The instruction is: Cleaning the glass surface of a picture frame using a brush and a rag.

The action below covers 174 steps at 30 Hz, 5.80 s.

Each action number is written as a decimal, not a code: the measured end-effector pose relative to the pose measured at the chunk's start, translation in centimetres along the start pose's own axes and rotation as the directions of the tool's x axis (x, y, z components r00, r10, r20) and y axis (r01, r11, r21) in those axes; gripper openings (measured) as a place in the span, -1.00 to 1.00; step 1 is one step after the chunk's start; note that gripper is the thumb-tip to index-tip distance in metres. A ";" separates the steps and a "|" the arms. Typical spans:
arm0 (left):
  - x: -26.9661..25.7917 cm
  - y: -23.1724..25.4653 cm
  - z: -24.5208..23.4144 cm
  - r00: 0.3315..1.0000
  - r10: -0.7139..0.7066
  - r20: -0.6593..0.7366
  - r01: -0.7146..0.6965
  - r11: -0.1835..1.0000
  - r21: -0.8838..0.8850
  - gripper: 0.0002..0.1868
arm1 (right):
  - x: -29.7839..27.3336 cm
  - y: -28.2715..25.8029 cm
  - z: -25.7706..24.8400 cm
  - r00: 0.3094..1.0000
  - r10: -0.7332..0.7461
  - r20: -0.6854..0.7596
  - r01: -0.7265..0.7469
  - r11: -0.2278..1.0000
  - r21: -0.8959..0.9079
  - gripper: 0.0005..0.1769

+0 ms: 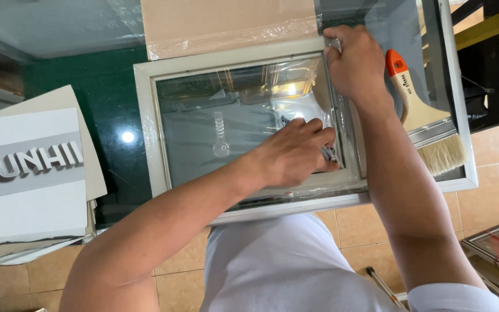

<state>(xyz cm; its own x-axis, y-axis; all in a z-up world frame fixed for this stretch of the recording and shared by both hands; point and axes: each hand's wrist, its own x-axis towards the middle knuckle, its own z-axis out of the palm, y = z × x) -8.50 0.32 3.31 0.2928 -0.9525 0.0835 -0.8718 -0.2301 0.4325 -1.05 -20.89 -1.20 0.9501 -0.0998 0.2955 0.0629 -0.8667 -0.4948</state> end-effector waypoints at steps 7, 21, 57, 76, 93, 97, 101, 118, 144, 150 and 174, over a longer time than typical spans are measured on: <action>-3.1 -0.9 -1.9 0.987 -0.044 0.152 0.061 0.992 -0.109 -0.39 | -0.3 -0.1 -0.3 0.997 -0.078 0.016 0.079 0.997 -0.006 -0.67; -16.7 0.1 -6.6 0.717 -0.696 -0.043 0.652 0.691 -0.311 -0.55 | -2.4 -4.7 -2.4 0.973 -0.220 -0.069 0.204 0.962 -0.183 -0.55; -16.8 4.0 -2.3 0.732 -0.666 -0.141 -0.401 -0.254 -0.880 -0.66 | -13.2 -15.8 -2.1 0.762 -0.306 0.571 -0.622 -0.095 0.778 -0.73; -16.3 4.7 -0.5 0.643 -0.741 -0.191 -0.202 0.076 -0.976 -0.71 | -16.4 -18.4 0.1 0.916 0.039 0.400 -0.396 0.247 0.884 -0.80; -16.8 4.8 -0.4 0.601 -0.792 -0.103 -0.327 -0.126 -0.936 -0.67 | -16.5 -18.7 -0.7 0.983 -0.117 0.141 -0.092 0.348 0.933 -0.68; -16.7 4.8 0.3 0.616 -0.783 -0.092 -0.411 -0.220 -0.884 -0.63 | -16.3 -19.6 -1.6 0.965 -0.263 -0.019 0.187 0.632 0.752 -0.63; -17.0 5.0 -0.6 0.618 -0.782 -0.079 -0.510 -0.323 -0.797 -0.63 | -15.6 -20.0 -3.0 0.895 -0.439 0.080 0.262 0.662 0.703 -0.47; -18.7 3.5 0.5 0.675 -0.733 -0.077 -0.491 -0.369 -0.789 -0.63 | -17.2 -17.1 -0.1 0.977 -0.124 0.171 -0.111 0.384 0.917 -0.58; -15.2 6.3 -0.4 0.389 -0.663 -0.639 0.118 0.724 -0.679 -0.76 | -15.7 -18.6 -0.8 0.967 -0.032 0.251 -0.167 0.665 0.728 -0.66; -15.8 6.1 -0.6 0.543 -0.584 -0.603 0.183 0.783 -0.594 -0.64 | -15.1 -17.4 -1.3 0.958 -0.025 0.287 -0.215 0.600 0.771 -0.77; -24.8 0.3 1.8 0.561 -0.745 -0.360 0.764 0.634 -0.122 0.57 | -3.9 -19.3 5.2 0.923 -0.359 0.138 0.365 0.931 -0.016 -0.78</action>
<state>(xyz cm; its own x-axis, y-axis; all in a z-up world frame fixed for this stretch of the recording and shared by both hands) -16.75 23.50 -0.22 0.9555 -0.2910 0.0481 -0.2811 -0.8491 0.4472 -4.36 -1.22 2.91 0.8966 0.2866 0.3375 0.4001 -0.8511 -0.3401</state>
